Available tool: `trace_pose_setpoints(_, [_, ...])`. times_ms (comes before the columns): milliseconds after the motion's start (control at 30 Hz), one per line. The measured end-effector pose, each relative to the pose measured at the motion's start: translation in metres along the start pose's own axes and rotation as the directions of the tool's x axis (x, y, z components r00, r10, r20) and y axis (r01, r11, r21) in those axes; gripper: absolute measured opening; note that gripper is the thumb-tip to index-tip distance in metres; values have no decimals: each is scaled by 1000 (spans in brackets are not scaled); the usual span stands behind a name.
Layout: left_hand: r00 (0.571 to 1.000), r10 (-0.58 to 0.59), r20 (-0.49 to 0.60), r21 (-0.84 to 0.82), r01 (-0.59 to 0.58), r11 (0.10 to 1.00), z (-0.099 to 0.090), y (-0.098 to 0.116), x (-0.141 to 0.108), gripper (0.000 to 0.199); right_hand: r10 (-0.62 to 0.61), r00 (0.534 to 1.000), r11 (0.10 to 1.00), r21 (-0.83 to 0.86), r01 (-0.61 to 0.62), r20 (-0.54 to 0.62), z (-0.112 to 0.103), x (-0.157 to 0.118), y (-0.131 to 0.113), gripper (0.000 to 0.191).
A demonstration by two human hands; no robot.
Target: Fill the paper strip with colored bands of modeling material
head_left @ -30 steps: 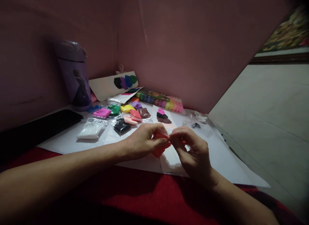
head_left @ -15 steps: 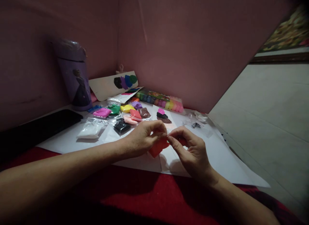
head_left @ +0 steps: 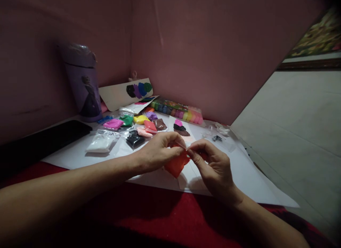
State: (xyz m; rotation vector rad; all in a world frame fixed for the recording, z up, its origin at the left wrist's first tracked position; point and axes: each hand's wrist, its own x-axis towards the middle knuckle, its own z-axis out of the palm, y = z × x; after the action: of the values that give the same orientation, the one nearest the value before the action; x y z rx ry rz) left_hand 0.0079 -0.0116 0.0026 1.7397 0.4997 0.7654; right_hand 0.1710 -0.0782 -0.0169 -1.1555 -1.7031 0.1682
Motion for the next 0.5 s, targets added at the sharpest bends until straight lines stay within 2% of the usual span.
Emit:
trace_pose_setpoints(100, [992,-90,92,-96,99,990,-2,-5,0,22,-9,999,1000,6,9,-44,0,0,1,5])
trace_pose_setpoints(200, [959,-155,239,-119,187,975,-4,-8,-1,31,-10,998,1000,9,10,-65,0,-1,1,4])
trace_pose_setpoints(267, [938,-183,294,-129,229,965,-4,-6,-2,32,-11,998,1000,13,11,-65,0,0,1,4])
trace_pose_setpoints(400, [949,-176,263,-107,209,972,-2,0,-4,23,3,999,1000,30,-2,-36,1,0,0,3])
trace_pose_setpoints(500, [959,-158,235,8,161,987,-1,1,-4,19,23,1000,999,39,-23,17,1,1,-1,4])
